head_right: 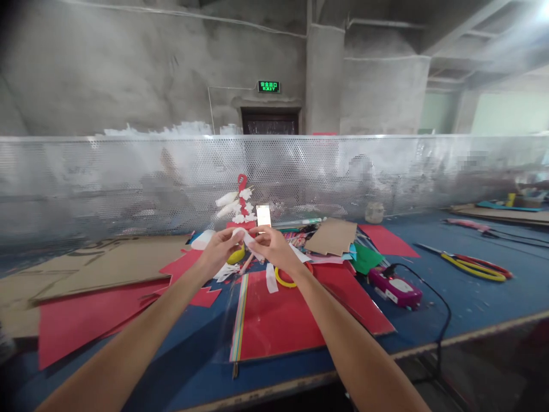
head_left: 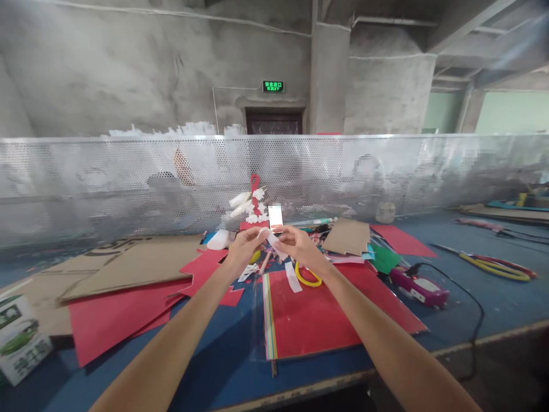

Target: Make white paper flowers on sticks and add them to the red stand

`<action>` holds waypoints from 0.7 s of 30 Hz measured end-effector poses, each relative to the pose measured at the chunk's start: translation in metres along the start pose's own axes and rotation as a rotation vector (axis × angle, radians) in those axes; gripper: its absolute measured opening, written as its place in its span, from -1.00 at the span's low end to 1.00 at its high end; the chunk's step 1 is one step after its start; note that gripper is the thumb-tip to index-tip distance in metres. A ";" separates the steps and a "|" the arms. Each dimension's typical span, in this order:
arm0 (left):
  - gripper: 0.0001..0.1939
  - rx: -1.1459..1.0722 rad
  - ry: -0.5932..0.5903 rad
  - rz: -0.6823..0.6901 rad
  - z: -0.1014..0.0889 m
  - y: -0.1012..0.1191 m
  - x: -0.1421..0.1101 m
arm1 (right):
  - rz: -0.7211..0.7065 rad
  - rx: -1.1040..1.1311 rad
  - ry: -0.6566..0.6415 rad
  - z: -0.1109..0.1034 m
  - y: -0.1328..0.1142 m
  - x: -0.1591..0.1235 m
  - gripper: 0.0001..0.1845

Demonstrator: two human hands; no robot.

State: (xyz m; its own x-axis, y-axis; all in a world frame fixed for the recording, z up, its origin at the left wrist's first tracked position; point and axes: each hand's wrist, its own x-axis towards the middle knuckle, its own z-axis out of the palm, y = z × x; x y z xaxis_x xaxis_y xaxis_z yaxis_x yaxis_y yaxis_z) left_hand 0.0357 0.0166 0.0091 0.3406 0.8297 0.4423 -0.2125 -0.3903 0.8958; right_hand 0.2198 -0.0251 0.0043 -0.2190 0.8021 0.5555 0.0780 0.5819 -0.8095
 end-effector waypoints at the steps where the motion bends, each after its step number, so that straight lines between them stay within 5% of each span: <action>1: -0.65 0.005 0.007 -0.001 0.000 -0.001 0.001 | -0.006 -0.018 0.018 0.000 0.001 0.000 -0.62; 9: -0.66 0.078 0.052 0.052 -0.005 -0.007 0.004 | -0.027 -0.103 0.171 -0.004 -0.005 0.001 -0.73; 21: -0.75 0.361 0.036 0.086 0.004 0.009 -0.003 | -0.008 -0.118 0.204 -0.006 0.001 0.002 -0.74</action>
State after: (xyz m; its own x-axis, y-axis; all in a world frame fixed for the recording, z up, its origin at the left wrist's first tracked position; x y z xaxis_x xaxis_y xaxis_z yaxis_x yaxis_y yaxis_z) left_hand 0.0371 0.0093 0.0161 0.3016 0.7986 0.5208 0.1004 -0.5698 0.8156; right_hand 0.2255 -0.0220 0.0064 -0.0195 0.8011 0.5982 0.1931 0.5901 -0.7839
